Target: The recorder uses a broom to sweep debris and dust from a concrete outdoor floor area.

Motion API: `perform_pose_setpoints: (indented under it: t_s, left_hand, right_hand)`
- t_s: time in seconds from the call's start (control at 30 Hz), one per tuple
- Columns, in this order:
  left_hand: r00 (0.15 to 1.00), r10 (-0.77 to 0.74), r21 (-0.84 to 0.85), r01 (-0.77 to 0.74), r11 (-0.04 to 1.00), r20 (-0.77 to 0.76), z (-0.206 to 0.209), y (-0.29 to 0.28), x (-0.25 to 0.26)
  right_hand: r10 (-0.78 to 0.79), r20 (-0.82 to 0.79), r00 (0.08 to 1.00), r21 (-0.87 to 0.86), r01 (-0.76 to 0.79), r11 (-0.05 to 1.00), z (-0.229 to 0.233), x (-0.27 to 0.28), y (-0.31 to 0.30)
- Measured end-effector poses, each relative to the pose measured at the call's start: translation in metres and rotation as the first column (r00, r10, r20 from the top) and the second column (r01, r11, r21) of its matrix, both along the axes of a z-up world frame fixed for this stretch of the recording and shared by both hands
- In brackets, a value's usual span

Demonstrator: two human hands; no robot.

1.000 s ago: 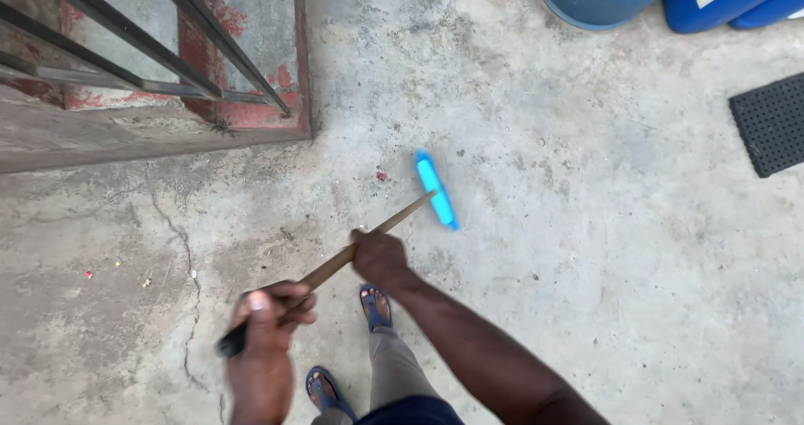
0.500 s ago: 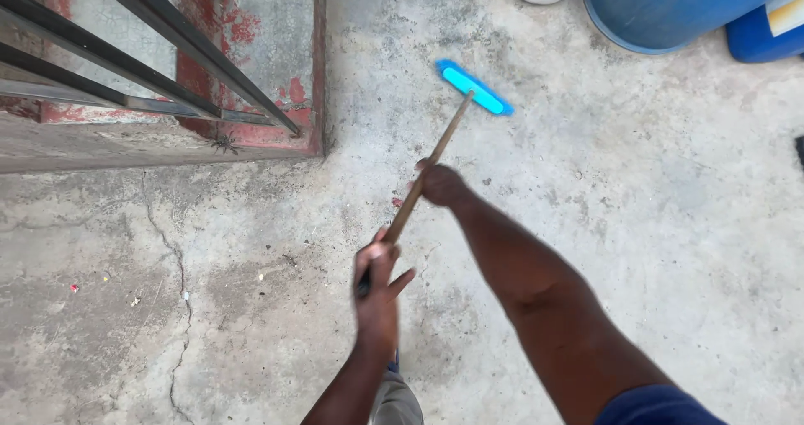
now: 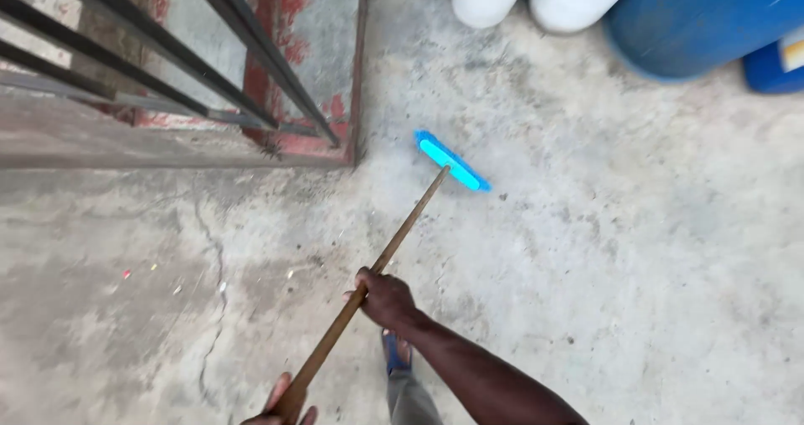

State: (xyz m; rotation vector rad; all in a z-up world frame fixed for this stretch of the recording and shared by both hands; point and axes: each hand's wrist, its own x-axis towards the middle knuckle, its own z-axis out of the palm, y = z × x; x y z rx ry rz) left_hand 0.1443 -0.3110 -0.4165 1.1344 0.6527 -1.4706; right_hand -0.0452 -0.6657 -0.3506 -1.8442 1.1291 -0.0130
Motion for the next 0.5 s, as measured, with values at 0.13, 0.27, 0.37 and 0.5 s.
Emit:
perform_pose_setpoints:
  t_s: [0.13, 0.27, 0.37, 0.5]
  left_hand:
    - [0.972, -0.057, 0.098, 0.035, 0.995, 0.228, 0.127, -0.259, -0.134]
    - [0.808, 0.027, -0.406, 0.267, 0.874, 0.589, 0.121, -0.403, -0.177]
    - [0.822, 0.065, -0.423, 0.221, 0.879, 0.565, 0.088, -0.432, -0.169]
    - [0.825, 0.029, -0.224, 0.119, 0.967, 0.564, 0.102, -0.346, -0.105]
  right_hand:
    - [0.048, -0.055, 0.997, -0.378, -0.065, 0.924, -0.134, -0.066, -0.147]
    - [-0.131, -0.157, 0.979, -0.457, 0.046, 0.888, -0.114, -0.071, -0.279]
    - [-0.036, 0.006, 0.999, -0.522, 0.034, 0.852, -0.168, -0.064, -0.307]
    - [0.19, -0.008, 0.982, -0.605, -0.156, 0.781, -0.308, -0.002, -0.242]
